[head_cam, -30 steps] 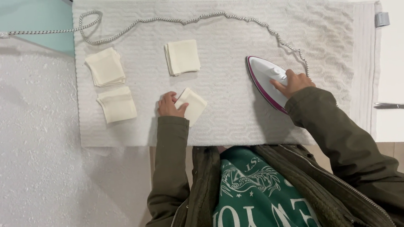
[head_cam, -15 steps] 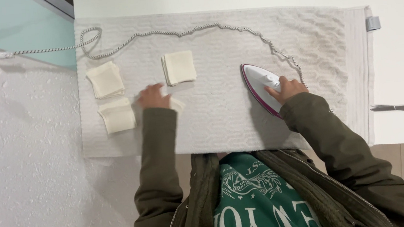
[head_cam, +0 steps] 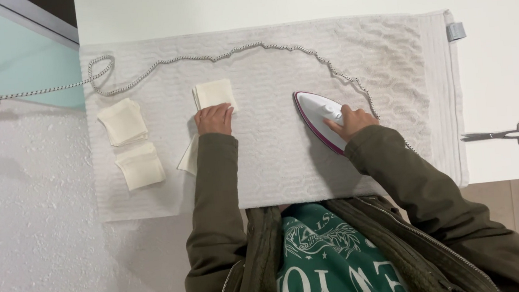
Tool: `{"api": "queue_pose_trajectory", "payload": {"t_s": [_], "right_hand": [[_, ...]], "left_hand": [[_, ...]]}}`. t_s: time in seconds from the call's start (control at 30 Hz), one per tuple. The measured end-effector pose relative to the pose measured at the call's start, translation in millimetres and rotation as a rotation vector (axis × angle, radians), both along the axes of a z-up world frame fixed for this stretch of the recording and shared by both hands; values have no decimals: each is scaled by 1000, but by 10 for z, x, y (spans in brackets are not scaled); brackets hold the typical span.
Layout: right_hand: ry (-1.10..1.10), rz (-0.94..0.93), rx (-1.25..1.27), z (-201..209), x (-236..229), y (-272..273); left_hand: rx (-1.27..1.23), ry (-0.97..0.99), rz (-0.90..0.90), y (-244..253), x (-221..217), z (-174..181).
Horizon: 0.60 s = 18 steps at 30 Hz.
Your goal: Ironing small squares of white fabric on a table.
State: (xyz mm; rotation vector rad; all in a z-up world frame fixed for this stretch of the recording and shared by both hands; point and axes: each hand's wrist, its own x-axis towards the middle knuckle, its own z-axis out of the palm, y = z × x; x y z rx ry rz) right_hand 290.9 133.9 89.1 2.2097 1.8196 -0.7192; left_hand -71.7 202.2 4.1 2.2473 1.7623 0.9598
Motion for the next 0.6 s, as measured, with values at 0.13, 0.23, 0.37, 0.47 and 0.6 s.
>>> {"api": "queue_pose_trajectory", "payload": {"t_s": [0.13, 0.23, 0.37, 0.47, 0.6], "right_hand": [[9, 1, -1, 24, 32, 3], [77, -22, 19, 137, 71, -32], [54, 12, 49, 366, 47, -112], [53, 85, -43, 549, -150, -162], [77, 241, -248, 256, -520, -170]], "left_hand": [[148, 141, -126, -254, 255, -186], [96, 105, -304, -792, 644, -233], [-6, 59, -480, -1456, 844, -145], [-19, 9, -525, -1676, 857, -59], [-61, -8, -467, -1740, 808, 73]]}}
